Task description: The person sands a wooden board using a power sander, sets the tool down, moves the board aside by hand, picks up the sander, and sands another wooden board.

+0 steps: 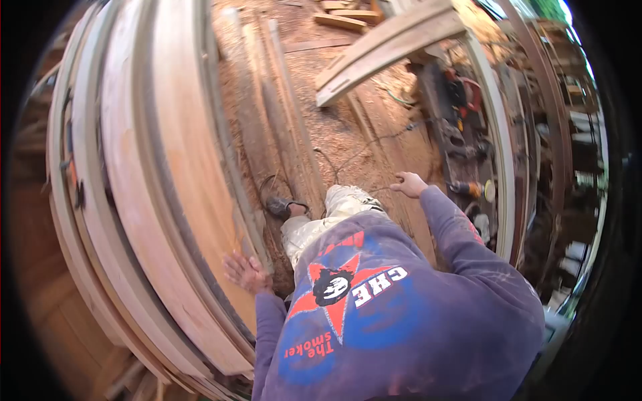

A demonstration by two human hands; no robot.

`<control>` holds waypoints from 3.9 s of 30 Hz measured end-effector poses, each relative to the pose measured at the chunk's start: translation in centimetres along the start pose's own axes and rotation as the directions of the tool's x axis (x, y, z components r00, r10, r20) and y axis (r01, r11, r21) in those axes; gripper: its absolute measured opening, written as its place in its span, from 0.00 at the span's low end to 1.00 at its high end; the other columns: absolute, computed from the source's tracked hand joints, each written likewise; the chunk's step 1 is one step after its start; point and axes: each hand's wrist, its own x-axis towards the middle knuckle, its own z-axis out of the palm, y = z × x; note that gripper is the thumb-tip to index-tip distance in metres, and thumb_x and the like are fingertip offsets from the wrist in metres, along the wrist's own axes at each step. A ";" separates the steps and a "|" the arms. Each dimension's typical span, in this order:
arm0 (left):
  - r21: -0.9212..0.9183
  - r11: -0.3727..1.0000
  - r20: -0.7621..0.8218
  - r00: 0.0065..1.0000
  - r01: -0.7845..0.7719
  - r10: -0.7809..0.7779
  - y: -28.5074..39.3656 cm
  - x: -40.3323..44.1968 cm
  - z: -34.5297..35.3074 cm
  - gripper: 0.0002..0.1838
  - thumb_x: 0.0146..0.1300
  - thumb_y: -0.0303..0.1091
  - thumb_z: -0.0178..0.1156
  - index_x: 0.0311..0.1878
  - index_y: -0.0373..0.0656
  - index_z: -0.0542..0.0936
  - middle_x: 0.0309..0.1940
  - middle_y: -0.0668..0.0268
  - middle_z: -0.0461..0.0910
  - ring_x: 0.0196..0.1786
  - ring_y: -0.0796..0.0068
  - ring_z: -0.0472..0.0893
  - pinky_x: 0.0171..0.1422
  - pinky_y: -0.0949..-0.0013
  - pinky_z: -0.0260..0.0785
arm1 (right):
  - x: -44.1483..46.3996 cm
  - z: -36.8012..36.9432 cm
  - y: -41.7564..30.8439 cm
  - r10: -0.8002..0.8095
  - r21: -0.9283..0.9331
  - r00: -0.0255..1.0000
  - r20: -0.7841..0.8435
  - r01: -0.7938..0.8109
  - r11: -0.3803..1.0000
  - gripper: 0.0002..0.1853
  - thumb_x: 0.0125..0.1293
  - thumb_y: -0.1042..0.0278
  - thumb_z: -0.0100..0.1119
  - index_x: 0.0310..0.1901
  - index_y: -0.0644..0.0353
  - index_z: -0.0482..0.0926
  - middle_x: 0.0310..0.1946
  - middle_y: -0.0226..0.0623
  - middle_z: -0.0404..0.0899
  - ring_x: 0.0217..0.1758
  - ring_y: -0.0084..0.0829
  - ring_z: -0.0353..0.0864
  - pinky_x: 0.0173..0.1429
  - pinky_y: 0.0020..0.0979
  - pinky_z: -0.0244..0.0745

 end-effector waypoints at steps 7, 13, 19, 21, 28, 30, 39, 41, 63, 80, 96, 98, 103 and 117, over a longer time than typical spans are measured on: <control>0.156 0.955 -0.052 0.963 -0.254 0.265 -2.0 1.0 2.9 0.38 0.78 0.48 0.45 0.84 0.40 0.51 0.86 0.50 0.44 0.87 0.45 0.45 0.85 0.38 0.39 | -10.6 6.6 10.3 0.297 0.483 0.943 -0.147 -0.193 0.854 0.36 0.59 0.45 0.72 0.63 0.63 0.81 0.58 0.53 0.85 0.62 0.48 0.84 0.67 0.41 0.78; 0.440 0.833 0.318 0.926 -0.336 0.206 13.0 -0.8 -1.3 0.36 0.77 0.45 0.48 0.80 0.31 0.57 0.84 0.41 0.45 0.85 0.41 0.47 0.86 0.43 0.42 | -18.3 19.0 26.0 0.524 0.531 0.850 -0.055 -0.419 0.737 0.25 0.62 0.50 0.68 0.52 0.61 0.85 0.52 0.53 0.86 0.56 0.51 0.85 0.60 0.45 0.80; -0.584 0.481 0.308 0.370 -0.654 0.876 40.5 -8.9 7.1 0.27 0.75 0.35 0.55 0.71 0.29 0.69 0.75 0.36 0.63 0.75 0.36 0.67 0.78 0.49 0.61 | -25.5 27.0 39.1 0.828 0.777 0.372 -0.420 -0.323 0.540 0.16 0.62 0.62 0.71 0.33 0.61 0.72 0.28 0.45 0.78 0.32 0.53 0.80 0.41 0.49 0.75; -0.657 0.247 0.232 0.121 -0.712 0.965 52.2 -14.2 6.5 0.26 0.75 0.38 0.58 0.69 0.30 0.71 0.68 0.38 0.72 0.69 0.39 0.74 0.73 0.50 0.68 | -29.2 27.4 44.1 0.867 0.813 0.269 -0.421 -0.313 0.492 0.17 0.59 0.64 0.74 0.37 0.59 0.72 0.30 0.44 0.76 0.37 0.53 0.79 0.46 0.49 0.75; -0.820 0.207 0.490 -0.468 -0.533 0.735 77.0 -39.1 7.9 0.36 0.71 0.55 0.62 0.68 0.32 0.73 0.48 0.41 0.85 0.50 0.45 0.86 0.55 0.53 0.77 | -35.1 29.6 64.1 0.851 0.663 0.484 -0.204 -0.572 0.484 0.38 0.47 0.66 0.82 0.63 0.62 0.77 0.54 0.50 0.84 0.63 0.52 0.80 0.67 0.41 0.74; -0.807 0.219 0.512 -0.465 -0.548 0.722 78.6 -44.3 12.1 0.35 0.69 0.55 0.65 0.64 0.31 0.77 0.42 0.45 0.87 0.43 0.50 0.88 0.49 0.55 0.79 | -33.1 30.4 66.3 0.817 0.842 0.568 -0.098 -0.390 0.372 0.38 0.45 0.67 0.82 0.61 0.63 0.79 0.54 0.51 0.85 0.63 0.50 0.82 0.66 0.41 0.75; -0.679 0.415 0.656 -0.246 -0.606 0.713 79.3 -45.0 13.9 0.16 0.62 0.40 0.67 0.38 0.32 0.86 0.28 0.50 0.86 0.35 0.59 0.87 0.41 0.57 0.78 | -35.3 27.4 59.4 0.658 0.920 0.753 -0.020 -0.243 0.306 0.26 0.46 0.58 0.84 0.44 0.65 0.86 0.37 0.45 0.90 0.42 0.35 0.89 0.51 0.37 0.81; -0.724 0.436 0.645 -0.300 -0.535 0.703 75.2 -41.9 12.3 0.20 0.64 0.41 0.66 0.50 0.33 0.85 0.38 0.43 0.87 0.43 0.54 0.89 0.50 0.53 0.79 | -37.1 26.0 56.0 0.578 0.948 0.816 -0.022 -0.166 0.270 0.30 0.46 0.59 0.84 0.50 0.65 0.85 0.41 0.45 0.89 0.44 0.33 0.88 0.54 0.37 0.80; -0.704 0.334 -0.373 0.726 -0.627 0.578 22.7 -2.4 -9.5 0.24 0.46 0.40 0.80 0.47 0.41 0.87 0.42 0.54 0.88 0.49 0.48 0.87 0.56 0.51 0.78 | -16.5 0.9 6.6 -0.698 -0.364 0.216 -0.683 0.728 0.581 0.24 0.54 0.61 0.74 0.48 0.59 0.73 0.36 0.43 0.77 0.38 0.47 0.79 0.46 0.47 0.72; -0.789 0.605 -0.208 0.880 0.108 -0.428 10.9 -8.8 -18.9 0.18 0.48 0.37 0.78 0.41 0.39 0.87 0.34 0.48 0.86 0.41 0.40 0.86 0.46 0.48 0.78 | -13.4 -8.6 -23.5 -0.996 -0.296 0.001 0.093 0.955 -0.027 0.27 0.42 0.60 0.76 0.46 0.61 0.78 0.37 0.46 0.81 0.41 0.51 0.83 0.48 0.46 0.77; -0.564 0.328 0.306 0.560 0.758 -0.770 16.3 3.7 -16.1 0.14 0.54 0.38 0.68 0.33 0.32 0.86 0.33 0.39 0.84 0.44 0.35 0.84 0.49 0.44 0.75 | 0.5 -14.6 -38.8 -0.646 -0.157 0.311 0.697 0.945 0.286 0.23 0.47 0.56 0.71 0.41 0.65 0.85 0.32 0.61 0.84 0.41 0.58 0.87 0.48 0.50 0.81; -0.530 0.411 0.297 0.616 0.742 -0.730 16.2 8.6 -14.1 0.14 0.54 0.37 0.67 0.33 0.33 0.86 0.33 0.38 0.84 0.42 0.34 0.84 0.48 0.42 0.75 | 2.7 -16.7 -39.9 -0.664 -0.102 0.353 0.659 0.917 0.386 0.24 0.48 0.55 0.72 0.44 0.64 0.86 0.34 0.59 0.86 0.42 0.58 0.87 0.50 0.50 0.81; -0.515 0.484 0.370 0.693 0.708 -0.619 20.0 25.8 -17.3 0.12 0.54 0.36 0.68 0.34 0.36 0.87 0.32 0.41 0.85 0.42 0.37 0.85 0.47 0.44 0.78 | 10.4 -22.9 -41.2 -0.650 -0.138 0.602 0.464 0.773 0.619 0.21 0.52 0.58 0.72 0.44 0.66 0.88 0.36 0.58 0.87 0.43 0.53 0.89 0.50 0.44 0.82; -0.476 0.737 0.107 0.863 0.481 -0.494 23.3 46.8 -17.4 0.09 0.55 0.31 0.64 0.35 0.36 0.87 0.35 0.45 0.88 0.42 0.50 0.90 0.47 0.50 0.82 | 18.0 -27.6 -46.8 -0.552 -0.062 0.781 0.292 0.592 0.804 0.19 0.49 0.74 0.72 0.46 0.70 0.88 0.38 0.41 0.90 0.42 0.31 0.88 0.47 0.34 0.79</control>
